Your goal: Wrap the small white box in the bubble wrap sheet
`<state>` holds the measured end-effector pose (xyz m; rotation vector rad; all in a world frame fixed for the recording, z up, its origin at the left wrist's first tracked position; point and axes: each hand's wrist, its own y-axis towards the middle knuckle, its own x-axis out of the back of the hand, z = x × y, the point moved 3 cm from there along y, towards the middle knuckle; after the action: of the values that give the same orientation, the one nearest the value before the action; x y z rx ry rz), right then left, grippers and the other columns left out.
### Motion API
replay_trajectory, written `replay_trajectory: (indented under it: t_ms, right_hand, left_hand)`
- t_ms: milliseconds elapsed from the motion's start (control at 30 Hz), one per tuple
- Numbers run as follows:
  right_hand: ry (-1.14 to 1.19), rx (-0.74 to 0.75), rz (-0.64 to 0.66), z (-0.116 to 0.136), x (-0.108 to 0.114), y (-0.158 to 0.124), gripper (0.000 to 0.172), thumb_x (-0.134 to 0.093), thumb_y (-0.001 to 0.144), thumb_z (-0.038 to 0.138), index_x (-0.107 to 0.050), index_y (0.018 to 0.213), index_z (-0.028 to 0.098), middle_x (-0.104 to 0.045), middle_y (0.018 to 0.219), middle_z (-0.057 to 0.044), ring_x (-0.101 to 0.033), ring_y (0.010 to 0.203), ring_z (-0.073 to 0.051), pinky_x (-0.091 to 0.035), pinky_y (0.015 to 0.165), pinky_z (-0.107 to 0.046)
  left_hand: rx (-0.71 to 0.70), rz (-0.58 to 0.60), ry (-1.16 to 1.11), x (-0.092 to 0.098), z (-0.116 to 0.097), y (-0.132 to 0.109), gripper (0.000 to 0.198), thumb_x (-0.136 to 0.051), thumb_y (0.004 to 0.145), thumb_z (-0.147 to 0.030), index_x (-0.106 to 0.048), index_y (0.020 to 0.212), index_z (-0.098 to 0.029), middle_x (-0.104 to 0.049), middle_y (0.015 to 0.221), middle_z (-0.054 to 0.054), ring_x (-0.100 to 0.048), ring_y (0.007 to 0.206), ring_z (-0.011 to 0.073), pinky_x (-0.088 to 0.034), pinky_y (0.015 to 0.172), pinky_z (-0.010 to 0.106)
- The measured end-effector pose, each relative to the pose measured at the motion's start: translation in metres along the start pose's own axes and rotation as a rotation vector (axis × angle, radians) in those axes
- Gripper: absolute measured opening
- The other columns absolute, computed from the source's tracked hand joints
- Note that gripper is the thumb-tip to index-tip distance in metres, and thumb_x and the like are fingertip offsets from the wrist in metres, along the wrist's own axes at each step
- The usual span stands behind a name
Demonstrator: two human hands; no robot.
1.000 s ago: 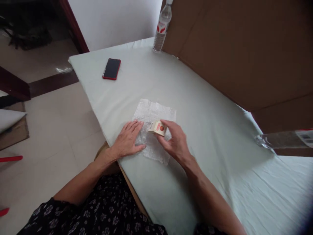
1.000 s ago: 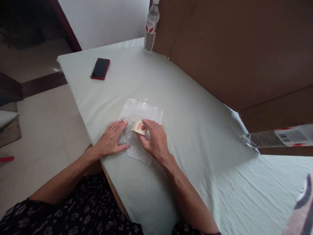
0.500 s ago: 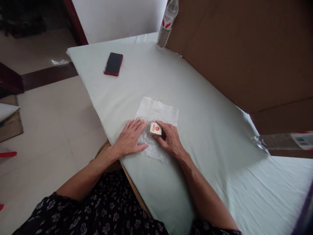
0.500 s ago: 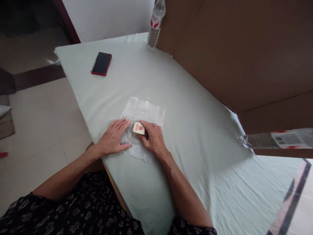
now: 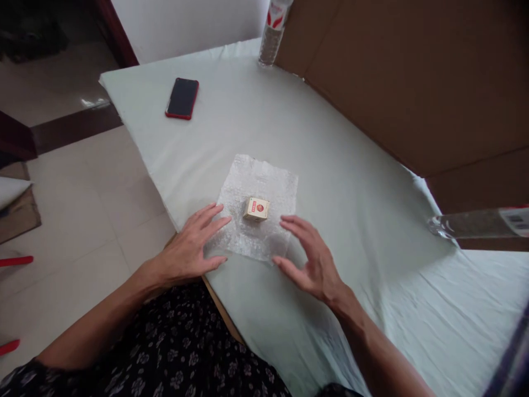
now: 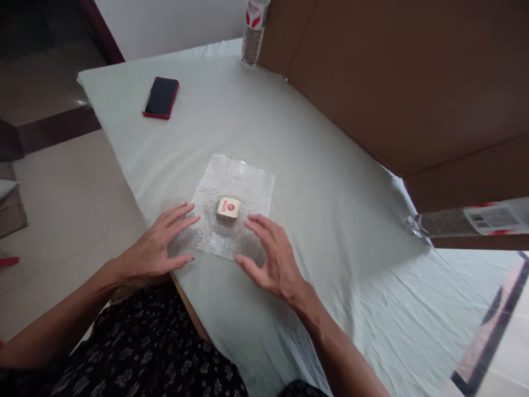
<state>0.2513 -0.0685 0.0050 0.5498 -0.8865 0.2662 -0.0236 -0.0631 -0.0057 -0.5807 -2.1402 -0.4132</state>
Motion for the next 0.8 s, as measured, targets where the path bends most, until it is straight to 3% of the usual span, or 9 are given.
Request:
replay_trajectory:
  t_ms: [133,200,300,400,500,633,800]
  right_hand:
    - [-0.225,0.138,0.142,0.022,-0.014,-0.023,0.052,-0.064,0.091,0.030,-0.051,0.139,0.015,-0.058,0.142,-0.024,-0.060,0.124,-0.035,-0.051,0.095,-0.052]
    - [-0.317,0.165,0.084,0.021,-0.027,-0.023,0.037,-0.058,0.091,0.017,-0.058,0.128,0.014,-0.065,0.134,-0.024,-0.065,0.115,-0.031,-0.051,0.092,-0.049]
    - [-0.301,0.172,-0.080,0.013,-0.032,-0.011,0.027,-0.053,0.092,0.007,-0.064,0.114,0.018,-0.076,0.114,-0.014,-0.071,0.099,-0.023,-0.051,0.091,-0.042]
    - [-0.196,0.100,-0.171,0.004,-0.023,0.004,0.018,-0.054,0.097,0.013,-0.067,0.106,0.021,-0.080,0.102,-0.007,-0.074,0.089,-0.019,-0.052,0.085,-0.037]
    - [-0.131,0.022,-0.179,-0.002,-0.012,0.016,0.012,-0.056,0.098,0.021,-0.068,0.099,0.022,-0.080,0.096,-0.005,-0.075,0.087,-0.019,-0.053,0.080,-0.035]
    - [-0.045,-0.113,-0.142,-0.012,-0.005,0.028,0.010,-0.060,0.096,0.028,-0.069,0.094,0.023,-0.080,0.099,-0.006,-0.076,0.090,-0.022,-0.054,0.081,-0.036]
    - [0.109,-0.219,-0.047,-0.022,-0.004,0.049,0.011,-0.063,0.090,0.032,-0.070,0.092,0.023,-0.077,0.111,-0.008,-0.072,0.100,-0.024,-0.055,0.078,-0.036]
  left_hand:
    - [-0.073,-0.002,0.147,-0.007,-0.008,-0.008,0.059,-0.064,0.086,-0.020,-0.053,0.143,-0.017,-0.038,0.161,0.020,-0.030,0.152,0.0398,-0.034,0.121,0.061]
    - [-0.116,-0.022,0.205,-0.013,-0.013,-0.001,0.055,-0.063,0.085,-0.015,-0.057,0.139,-0.016,-0.041,0.159,0.021,-0.032,0.151,0.0397,-0.032,0.121,0.061]
    - [-0.163,-0.062,0.265,-0.015,-0.022,0.011,0.049,-0.064,0.083,-0.011,-0.062,0.133,-0.015,-0.045,0.155,0.022,-0.036,0.149,0.0400,-0.031,0.122,0.061]
    - [-0.145,-0.130,0.259,-0.011,-0.027,0.023,0.043,-0.071,0.084,-0.020,-0.065,0.126,-0.015,-0.048,0.153,0.022,-0.040,0.147,0.0404,-0.031,0.121,0.061]
    - [-0.100,-0.240,0.204,-0.008,-0.028,0.036,0.038,-0.075,0.085,-0.030,-0.068,0.120,-0.016,-0.052,0.150,0.022,-0.044,0.145,0.0391,-0.035,0.119,0.060]
    - [-0.041,-0.345,0.057,-0.009,-0.025,0.059,0.010,-0.070,0.088,-0.024,-0.072,0.096,-0.018,-0.064,0.140,0.016,-0.056,0.136,0.0330,-0.043,0.113,0.053]
    - [0.109,-0.315,-0.203,-0.007,-0.017,0.085,0.003,-0.067,0.085,-0.020,-0.070,0.083,-0.019,-0.075,0.123,0.009,-0.068,0.117,0.0257,-0.052,0.101,0.044]
